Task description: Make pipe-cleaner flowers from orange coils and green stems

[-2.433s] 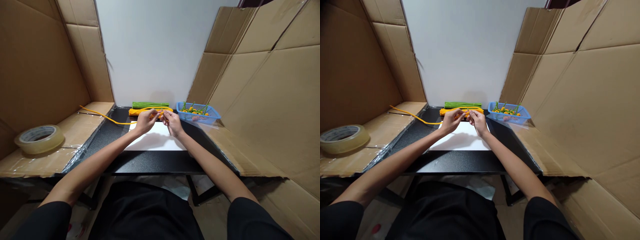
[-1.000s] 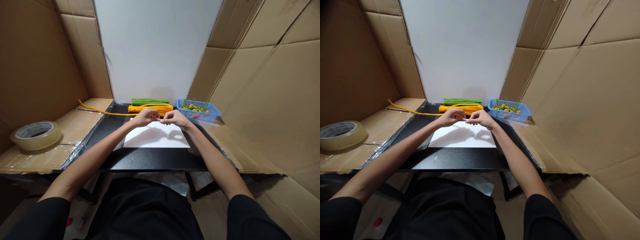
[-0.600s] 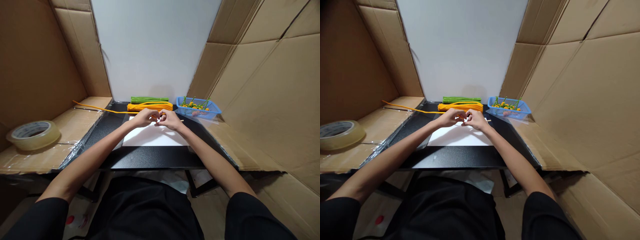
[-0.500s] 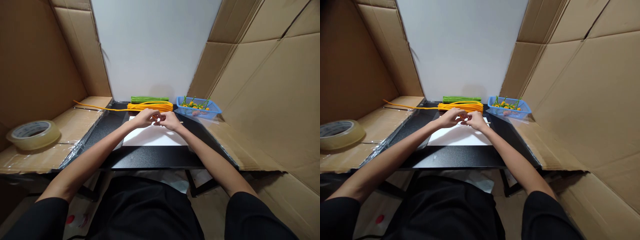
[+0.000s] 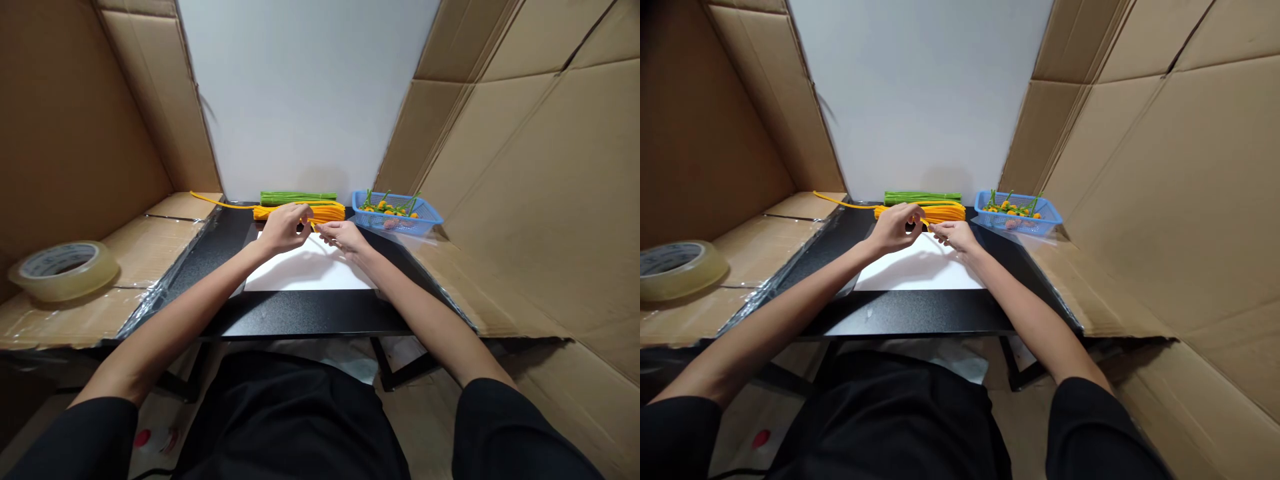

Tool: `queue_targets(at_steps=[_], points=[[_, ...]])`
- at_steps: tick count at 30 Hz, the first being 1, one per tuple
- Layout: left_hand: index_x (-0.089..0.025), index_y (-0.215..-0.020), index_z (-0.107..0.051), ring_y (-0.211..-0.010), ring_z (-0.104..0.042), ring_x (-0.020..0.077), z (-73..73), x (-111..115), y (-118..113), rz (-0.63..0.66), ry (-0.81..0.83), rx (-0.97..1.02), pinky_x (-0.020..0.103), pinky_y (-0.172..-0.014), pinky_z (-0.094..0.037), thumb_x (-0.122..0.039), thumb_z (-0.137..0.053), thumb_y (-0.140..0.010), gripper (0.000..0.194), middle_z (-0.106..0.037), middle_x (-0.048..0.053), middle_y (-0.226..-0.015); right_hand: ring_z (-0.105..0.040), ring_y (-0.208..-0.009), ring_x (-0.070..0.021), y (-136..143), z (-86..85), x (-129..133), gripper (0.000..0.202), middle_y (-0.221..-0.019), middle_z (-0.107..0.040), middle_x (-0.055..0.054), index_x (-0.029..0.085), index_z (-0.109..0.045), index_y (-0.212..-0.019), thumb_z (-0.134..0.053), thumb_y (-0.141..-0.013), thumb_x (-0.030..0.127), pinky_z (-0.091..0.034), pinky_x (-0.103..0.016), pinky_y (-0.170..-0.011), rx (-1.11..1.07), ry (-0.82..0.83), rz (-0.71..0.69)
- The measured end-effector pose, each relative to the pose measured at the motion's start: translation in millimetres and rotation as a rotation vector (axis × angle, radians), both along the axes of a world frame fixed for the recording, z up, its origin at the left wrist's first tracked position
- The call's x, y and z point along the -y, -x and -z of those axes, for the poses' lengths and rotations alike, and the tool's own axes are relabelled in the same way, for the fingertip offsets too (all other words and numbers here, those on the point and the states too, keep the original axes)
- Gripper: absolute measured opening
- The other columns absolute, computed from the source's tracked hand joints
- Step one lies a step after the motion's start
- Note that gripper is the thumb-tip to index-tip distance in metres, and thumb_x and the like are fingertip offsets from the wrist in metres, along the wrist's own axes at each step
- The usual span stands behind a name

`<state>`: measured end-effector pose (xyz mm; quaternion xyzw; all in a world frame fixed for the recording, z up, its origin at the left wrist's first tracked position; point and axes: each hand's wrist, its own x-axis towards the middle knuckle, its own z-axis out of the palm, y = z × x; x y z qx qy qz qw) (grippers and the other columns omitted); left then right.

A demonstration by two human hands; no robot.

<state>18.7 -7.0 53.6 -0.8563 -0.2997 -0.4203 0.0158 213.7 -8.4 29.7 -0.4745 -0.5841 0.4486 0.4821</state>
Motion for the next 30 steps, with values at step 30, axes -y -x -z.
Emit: queue_targets(at_steps=[30], points=[[-0.019, -0.099, -0.058, -0.091, -0.072, 0.0214, 16.6, 4.5, -16.7, 0.121, 0.113, 0.164, 0.032, -0.077, -0.054, -0.019, -0.059, -0.092, 0.007, -0.075, 0.009, -0.100, -0.057, -0.064, -0.0126, -2.5, -8.8, 4.2, 0.054, -0.071, -0.066, 0.000, 0.020, -0.066, -0.075, -0.088, -0.052, 0.064, -0.043, -0.026, -0.058, -0.155, -0.066, -0.140]])
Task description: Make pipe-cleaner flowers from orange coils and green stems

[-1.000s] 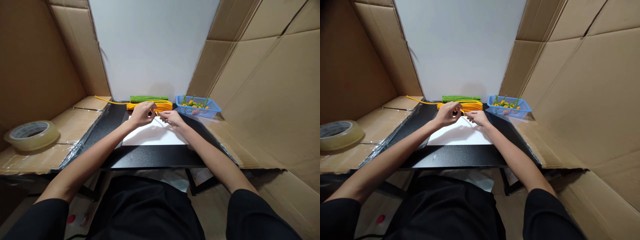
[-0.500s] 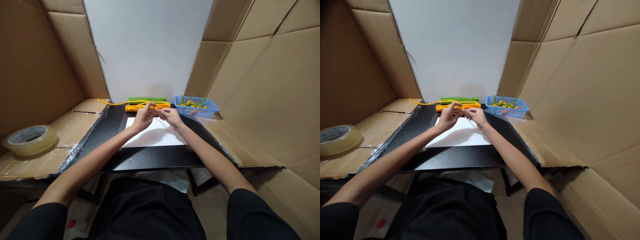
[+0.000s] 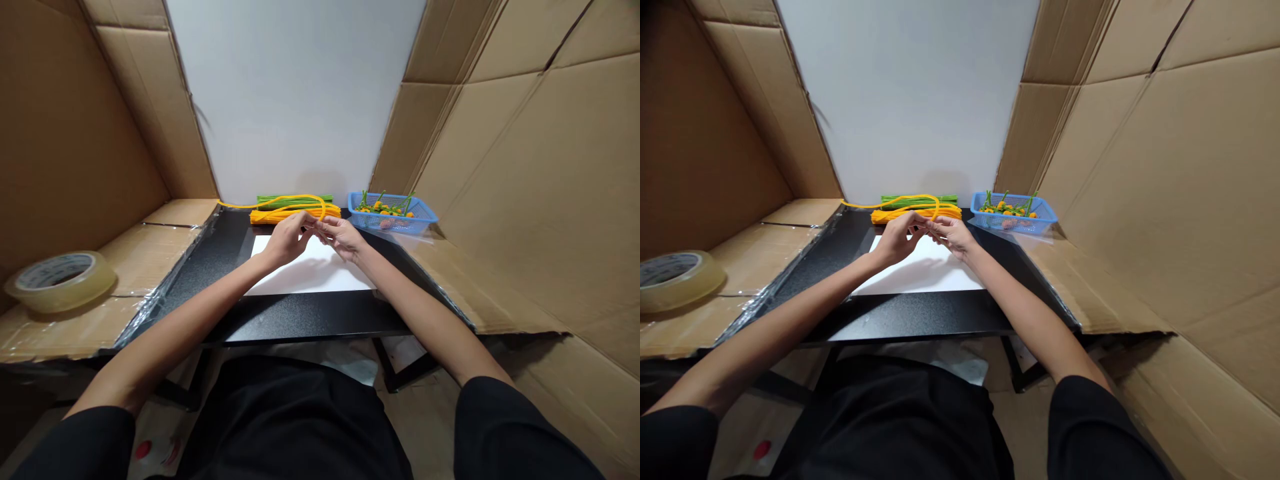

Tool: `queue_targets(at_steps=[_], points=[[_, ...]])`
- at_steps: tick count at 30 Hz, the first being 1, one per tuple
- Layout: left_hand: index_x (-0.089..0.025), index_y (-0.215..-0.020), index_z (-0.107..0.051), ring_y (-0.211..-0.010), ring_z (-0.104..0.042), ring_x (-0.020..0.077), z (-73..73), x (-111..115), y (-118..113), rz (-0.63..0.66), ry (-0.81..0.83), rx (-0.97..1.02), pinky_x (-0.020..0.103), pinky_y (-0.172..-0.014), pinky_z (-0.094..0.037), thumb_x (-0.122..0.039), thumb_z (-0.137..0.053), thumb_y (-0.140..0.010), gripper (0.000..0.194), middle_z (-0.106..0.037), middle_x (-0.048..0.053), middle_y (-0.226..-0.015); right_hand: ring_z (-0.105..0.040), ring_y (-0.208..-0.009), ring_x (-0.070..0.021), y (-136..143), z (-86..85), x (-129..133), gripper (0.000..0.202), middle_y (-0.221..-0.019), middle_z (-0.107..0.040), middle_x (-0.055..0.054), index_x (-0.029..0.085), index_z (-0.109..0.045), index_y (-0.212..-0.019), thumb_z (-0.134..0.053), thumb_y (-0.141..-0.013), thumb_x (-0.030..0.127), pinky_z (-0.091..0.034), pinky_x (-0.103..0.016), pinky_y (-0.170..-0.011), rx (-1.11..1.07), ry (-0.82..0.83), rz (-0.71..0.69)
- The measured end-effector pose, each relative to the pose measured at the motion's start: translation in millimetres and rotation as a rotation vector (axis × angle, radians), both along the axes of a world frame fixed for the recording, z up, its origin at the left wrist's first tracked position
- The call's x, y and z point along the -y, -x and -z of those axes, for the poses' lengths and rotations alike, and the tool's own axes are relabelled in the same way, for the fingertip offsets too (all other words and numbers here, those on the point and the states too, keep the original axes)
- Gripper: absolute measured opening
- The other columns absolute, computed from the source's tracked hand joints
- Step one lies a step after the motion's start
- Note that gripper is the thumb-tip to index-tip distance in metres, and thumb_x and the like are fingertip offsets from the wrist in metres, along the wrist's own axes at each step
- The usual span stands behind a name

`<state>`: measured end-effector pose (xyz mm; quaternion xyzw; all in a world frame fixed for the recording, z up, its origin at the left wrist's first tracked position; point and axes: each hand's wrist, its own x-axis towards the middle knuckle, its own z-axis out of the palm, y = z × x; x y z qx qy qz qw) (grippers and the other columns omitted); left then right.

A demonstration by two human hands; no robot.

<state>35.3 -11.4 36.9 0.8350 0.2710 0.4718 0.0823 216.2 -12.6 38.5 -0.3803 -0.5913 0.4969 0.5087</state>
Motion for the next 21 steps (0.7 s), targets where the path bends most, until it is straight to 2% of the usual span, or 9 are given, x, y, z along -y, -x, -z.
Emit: queue_targets(at_steps=[5, 9, 16, 21], points=[[-0.019, -0.089, -0.061, -0.081, -0.071, 0.0203, -0.2, 3.8, -3.8, -0.041, 0.081, 0.124, 0.032, -0.071, -0.054, -0.022, -0.063, -0.089, 0.004, -0.075, 0.007, -0.088, -0.053, -0.059, -0.0138, 5.2, -1.4, 0.8, 0.058, -0.066, -0.065, -0.003, 0.019, -0.065, -0.067, -0.085, -0.050, 0.071, -0.041, -0.028, -0.054, 0.057, -0.091, 0.128], [-0.019, -0.081, -0.061, -0.077, -0.072, 0.0185, -0.9, 0.7, -5.6, -0.012, 0.201, 0.218, 0.026, -0.065, -0.054, -0.028, -0.070, -0.085, 0.013, -0.075, 0.005, -0.080, -0.052, -0.059, -0.0142, 6.3, -3.7, 3.1, 0.054, -0.063, -0.064, -0.002, 0.018, -0.067, -0.066, -0.083, -0.056, 0.069, -0.041, -0.029, -0.055, 0.119, -0.199, 0.218], [-0.016, -0.082, -0.062, -0.078, -0.073, 0.0197, 1.3, -8.3, -5.1, 0.031, 0.322, 0.333, 0.030, -0.072, -0.058, -0.039, -0.075, -0.081, 0.026, -0.075, 0.008, -0.083, -0.054, -0.063, -0.0159, 8.2, -5.5, 6.5, 0.046, -0.065, -0.064, -0.003, 0.019, -0.067, -0.065, -0.071, -0.073, 0.064, -0.046, -0.031, -0.063, 0.195, -0.325, 0.248], [-0.017, -0.075, -0.062, -0.071, -0.069, 0.0179, -1.9, -3.7, -4.7, 0.022, 0.330, 0.341, 0.029, -0.068, -0.055, -0.048, -0.075, -0.079, 0.034, -0.072, 0.005, -0.075, -0.062, -0.071, -0.0194, 7.5, -3.4, 6.9, 0.037, -0.073, -0.069, -0.004, 0.019, -0.070, -0.070, -0.072, -0.075, 0.056, -0.051, -0.033, -0.070, 0.245, -0.375, 0.291]])
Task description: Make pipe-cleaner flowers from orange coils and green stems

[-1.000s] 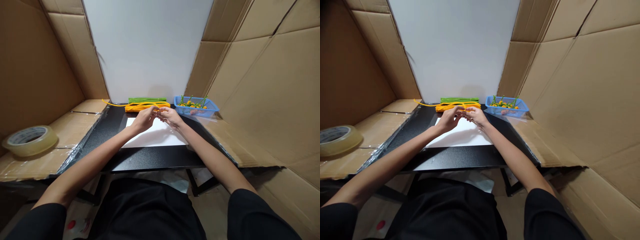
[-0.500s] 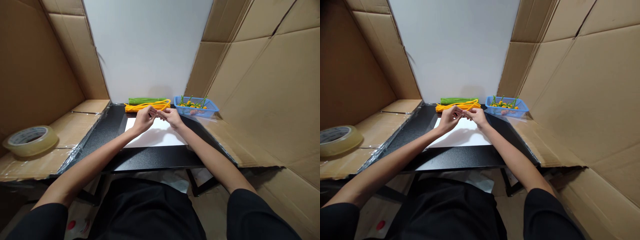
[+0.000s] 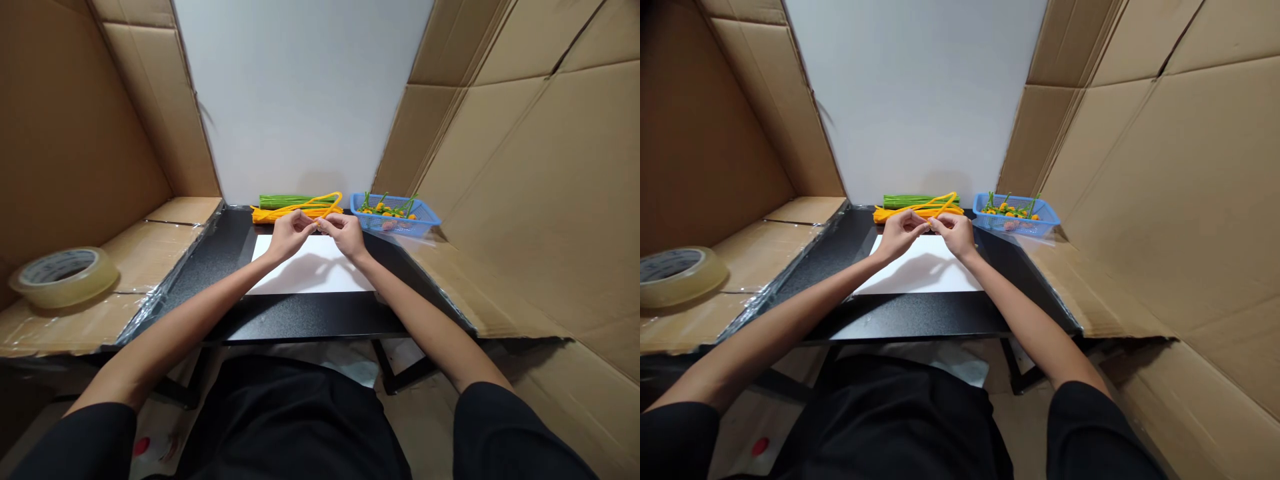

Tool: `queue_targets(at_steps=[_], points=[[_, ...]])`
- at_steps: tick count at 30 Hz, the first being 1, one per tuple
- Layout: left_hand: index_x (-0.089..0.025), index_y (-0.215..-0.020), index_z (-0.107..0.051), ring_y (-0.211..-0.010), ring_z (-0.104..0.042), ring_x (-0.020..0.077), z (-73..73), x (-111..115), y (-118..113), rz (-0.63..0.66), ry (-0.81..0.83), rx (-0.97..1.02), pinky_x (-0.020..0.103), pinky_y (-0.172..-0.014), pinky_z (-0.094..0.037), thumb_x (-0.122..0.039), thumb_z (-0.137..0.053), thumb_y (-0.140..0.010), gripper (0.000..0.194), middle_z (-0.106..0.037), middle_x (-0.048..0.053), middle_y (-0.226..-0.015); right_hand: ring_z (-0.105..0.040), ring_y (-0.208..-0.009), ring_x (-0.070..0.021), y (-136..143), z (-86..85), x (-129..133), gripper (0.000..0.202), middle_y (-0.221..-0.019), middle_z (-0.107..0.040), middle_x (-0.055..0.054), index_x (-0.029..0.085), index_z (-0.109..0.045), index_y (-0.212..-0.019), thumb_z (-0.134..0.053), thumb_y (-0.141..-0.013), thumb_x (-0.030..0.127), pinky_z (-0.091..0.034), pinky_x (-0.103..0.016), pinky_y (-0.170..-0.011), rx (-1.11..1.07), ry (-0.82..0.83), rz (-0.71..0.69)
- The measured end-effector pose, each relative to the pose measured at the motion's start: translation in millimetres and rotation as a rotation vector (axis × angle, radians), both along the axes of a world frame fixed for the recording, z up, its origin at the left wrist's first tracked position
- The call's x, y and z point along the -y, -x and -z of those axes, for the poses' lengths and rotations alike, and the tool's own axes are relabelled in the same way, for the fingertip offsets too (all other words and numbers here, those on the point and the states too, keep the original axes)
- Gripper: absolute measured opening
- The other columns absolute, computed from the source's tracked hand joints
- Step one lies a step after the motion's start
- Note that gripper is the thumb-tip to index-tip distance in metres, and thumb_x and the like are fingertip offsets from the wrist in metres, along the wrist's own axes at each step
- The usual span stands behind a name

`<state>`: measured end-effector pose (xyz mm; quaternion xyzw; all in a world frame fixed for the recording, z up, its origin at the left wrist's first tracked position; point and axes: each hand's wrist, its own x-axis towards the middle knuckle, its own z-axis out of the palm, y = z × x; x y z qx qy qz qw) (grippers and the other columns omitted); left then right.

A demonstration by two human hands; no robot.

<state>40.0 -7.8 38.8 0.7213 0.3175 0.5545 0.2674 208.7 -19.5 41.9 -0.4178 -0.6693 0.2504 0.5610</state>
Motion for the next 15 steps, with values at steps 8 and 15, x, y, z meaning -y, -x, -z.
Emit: queue_targets(at_steps=[8, 15], points=[[-0.017, -0.073, -0.064, -0.067, -0.068, 0.0176, 0.9, -2.7, 2.2, -0.025, 0.002, -0.021, 0.027, -0.062, -0.052, -0.045, -0.075, -0.079, 0.031, -0.071, 0.005, -0.071, -0.069, -0.080, -0.0231, -0.8, 0.1, -0.3, 0.030, -0.082, -0.075, -0.007, 0.019, -0.073, -0.078, -0.071, -0.076, 0.048, -0.054, -0.035, -0.076, 0.068, -0.003, -0.021], [-0.017, -0.075, -0.066, -0.068, -0.069, 0.0165, 3.2, -6.0, 4.5, 0.002, 0.026, 0.025, 0.027, -0.066, -0.054, -0.033, -0.074, -0.077, 0.018, -0.072, 0.003, -0.071, -0.071, -0.084, -0.0241, 2.4, -1.6, 5.5, 0.024, -0.090, -0.076, -0.008, 0.020, -0.072, -0.091, -0.074, -0.077, 0.039, -0.055, -0.038, -0.080, 0.097, -0.045, -0.034]])
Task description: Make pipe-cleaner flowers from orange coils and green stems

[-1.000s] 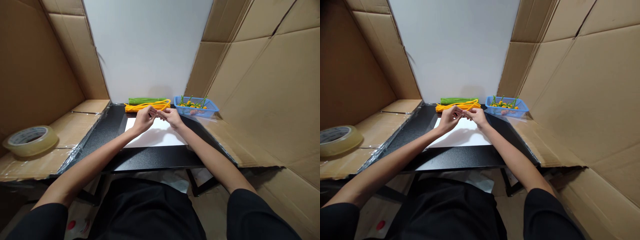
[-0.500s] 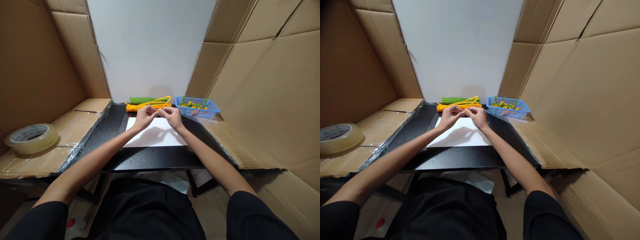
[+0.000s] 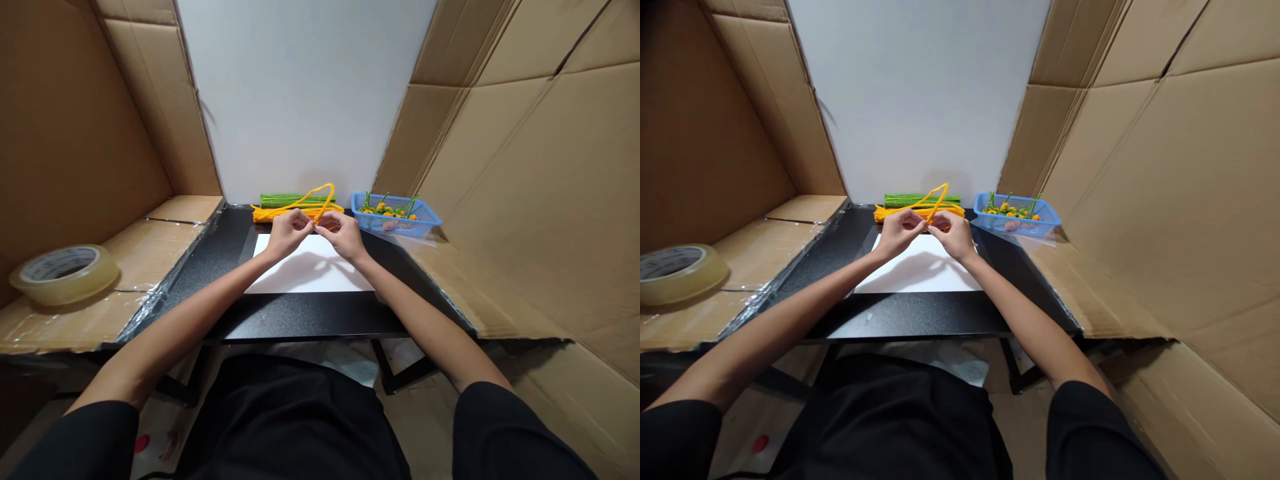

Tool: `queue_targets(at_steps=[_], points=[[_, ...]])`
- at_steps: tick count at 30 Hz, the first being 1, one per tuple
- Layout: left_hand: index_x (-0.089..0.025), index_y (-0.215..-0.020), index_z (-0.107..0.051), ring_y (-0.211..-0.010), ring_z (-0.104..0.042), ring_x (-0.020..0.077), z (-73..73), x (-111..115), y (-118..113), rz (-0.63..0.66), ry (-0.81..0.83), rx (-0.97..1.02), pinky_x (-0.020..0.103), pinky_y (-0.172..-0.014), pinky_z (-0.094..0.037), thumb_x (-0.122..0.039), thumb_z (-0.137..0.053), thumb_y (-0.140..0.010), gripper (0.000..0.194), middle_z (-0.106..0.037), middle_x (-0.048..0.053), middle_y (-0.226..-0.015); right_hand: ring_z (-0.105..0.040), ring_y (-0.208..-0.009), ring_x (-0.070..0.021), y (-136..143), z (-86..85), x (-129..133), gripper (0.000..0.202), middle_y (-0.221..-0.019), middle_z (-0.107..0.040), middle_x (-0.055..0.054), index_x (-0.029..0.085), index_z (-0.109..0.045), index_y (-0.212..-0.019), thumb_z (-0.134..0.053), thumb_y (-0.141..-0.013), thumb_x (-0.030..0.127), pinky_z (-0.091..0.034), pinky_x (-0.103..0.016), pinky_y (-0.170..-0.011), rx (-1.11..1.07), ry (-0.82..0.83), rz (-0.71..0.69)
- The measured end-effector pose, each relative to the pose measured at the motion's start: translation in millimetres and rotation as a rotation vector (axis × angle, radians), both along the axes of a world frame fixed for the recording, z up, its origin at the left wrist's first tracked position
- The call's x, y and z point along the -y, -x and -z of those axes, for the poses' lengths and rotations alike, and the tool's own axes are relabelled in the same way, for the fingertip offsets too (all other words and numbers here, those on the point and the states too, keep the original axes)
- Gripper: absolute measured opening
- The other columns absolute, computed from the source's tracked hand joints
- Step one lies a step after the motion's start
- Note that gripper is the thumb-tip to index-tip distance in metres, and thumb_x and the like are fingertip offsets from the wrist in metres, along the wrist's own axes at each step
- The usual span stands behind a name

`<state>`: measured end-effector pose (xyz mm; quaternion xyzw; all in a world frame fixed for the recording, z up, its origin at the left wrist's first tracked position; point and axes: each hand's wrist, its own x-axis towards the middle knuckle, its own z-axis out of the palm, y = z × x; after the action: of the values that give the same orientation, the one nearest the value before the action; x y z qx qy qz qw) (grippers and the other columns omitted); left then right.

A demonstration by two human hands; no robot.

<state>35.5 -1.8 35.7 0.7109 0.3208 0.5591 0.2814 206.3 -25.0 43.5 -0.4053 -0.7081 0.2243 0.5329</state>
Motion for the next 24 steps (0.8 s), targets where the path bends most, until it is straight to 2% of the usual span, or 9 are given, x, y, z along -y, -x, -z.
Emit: queue_targets(at_steps=[4, 7, 10, 13, 16, 18, 21, 24], points=[[-0.016, -0.073, -0.065, -0.061, -0.068, 0.0161, 1.5, -4.6, -1.7, 0.044, 0.101, 0.079, 0.026, -0.057, -0.054, -0.037, -0.075, -0.074, 0.023, -0.072, 0.004, -0.068, -0.069, -0.083, -0.0238, 1.4, 1.5, 0.3, 0.024, -0.087, -0.073, -0.007, 0.021, -0.070, -0.087, -0.075, -0.078, 0.042, -0.054, -0.037, -0.079, 0.011, -0.042, 0.021], [-0.015, -0.070, -0.064, -0.055, -0.065, 0.0151, 4.2, -9.0, -3.2, 0.069, 0.175, 0.140, 0.025, -0.052, -0.051, -0.039, -0.078, -0.071, 0.028, -0.071, 0.004, -0.064, -0.066, -0.093, -0.0255, 0.7, 2.1, -1.5, 0.021, -0.092, -0.071, -0.008, 0.022, -0.070, -0.080, -0.075, -0.079, 0.042, -0.052, -0.039, -0.088, 0.021, -0.096, 0.049], [-0.014, -0.069, -0.065, -0.052, -0.063, 0.0137, 6.6, -11.4, -4.1, 0.074, 0.221, 0.198, 0.025, -0.051, -0.051, -0.039, -0.081, -0.067, 0.029, -0.070, 0.004, -0.062, -0.061, -0.100, -0.0270, -1.1, 1.2, -1.2, 0.014, -0.093, -0.068, -0.008, 0.023, -0.071, -0.074, -0.074, -0.079, 0.036, -0.049, -0.040, -0.091, 0.034, -0.146, 0.054], [-0.013, -0.069, -0.066, -0.053, -0.064, 0.0137, 7.3, -12.3, -4.0, 0.068, 0.247, 0.248, 0.025, -0.053, -0.053, -0.039, -0.084, -0.064, 0.032, -0.070, 0.004, -0.062, -0.061, -0.087, -0.0236, -2.4, -0.8, 2.7, 0.009, -0.084, -0.068, -0.005, 0.022, -0.071, -0.071, -0.071, -0.078, 0.028, -0.050, -0.037, -0.081, 0.042, -0.151, 0.012], [-0.013, -0.067, -0.065, -0.054, -0.065, 0.0143, 5.5, -13.2, -2.3, 0.046, 0.244, 0.290, 0.026, -0.055, -0.054, -0.039, -0.086, -0.061, 0.034, -0.070, 0.004, -0.062, -0.059, -0.065, -0.0174, -1.3, -2.6, 7.8, 0.010, -0.074, -0.068, -0.002, 0.021, -0.074, -0.079, -0.069, -0.080, 0.029, -0.048, -0.032, -0.066, 0.027, -0.092, -0.067], [-0.014, -0.067, -0.064, -0.055, -0.066, 0.0146, 3.3, -13.6, -0.6, 0.029, 0.220, 0.316, 0.026, -0.056, -0.055, -0.040, -0.086, -0.061, 0.034, -0.069, 0.004, -0.062, -0.059, -0.058, -0.0155, 1.5, -3.0, 9.5, 0.016, -0.072, -0.070, -0.001, 0.021, -0.076, -0.084, -0.068, -0.081, 0.035, -0.047, -0.030, -0.059, 0.005, -0.023, -0.128], [-0.014, -0.068, -0.065, -0.057, -0.066, 0.0143, -0.4, -12.4, 1.5, 0.008, 0.158, 0.339, 0.026, -0.058, -0.055, -0.041, -0.083, -0.067, 0.033, -0.069, 0.003, -0.063, -0.064, -0.060, -0.0167, 6.8, -1.3, 7.9, 0.027, -0.072, -0.072, -0.003, 0.020, -0.076, -0.077, -0.073, -0.078, 0.047, -0.047, -0.028, -0.055, -0.065, 0.095, -0.178], [-0.015, -0.070, -0.064, -0.060, -0.067, 0.0145, -2.9, -8.9, 1.1, -0.011, 0.091, 0.327, 0.026, -0.059, -0.055, -0.042, -0.080, -0.072, 0.031, -0.071, 0.004, -0.066, -0.068, -0.067, -0.0181, 10.0, 1.3, 4.1, 0.036, -0.071, -0.072, -0.004, 0.019, -0.073, -0.072, -0.082, -0.068, 0.053, -0.051, -0.028, -0.060, -0.187, 0.220, -0.172]])
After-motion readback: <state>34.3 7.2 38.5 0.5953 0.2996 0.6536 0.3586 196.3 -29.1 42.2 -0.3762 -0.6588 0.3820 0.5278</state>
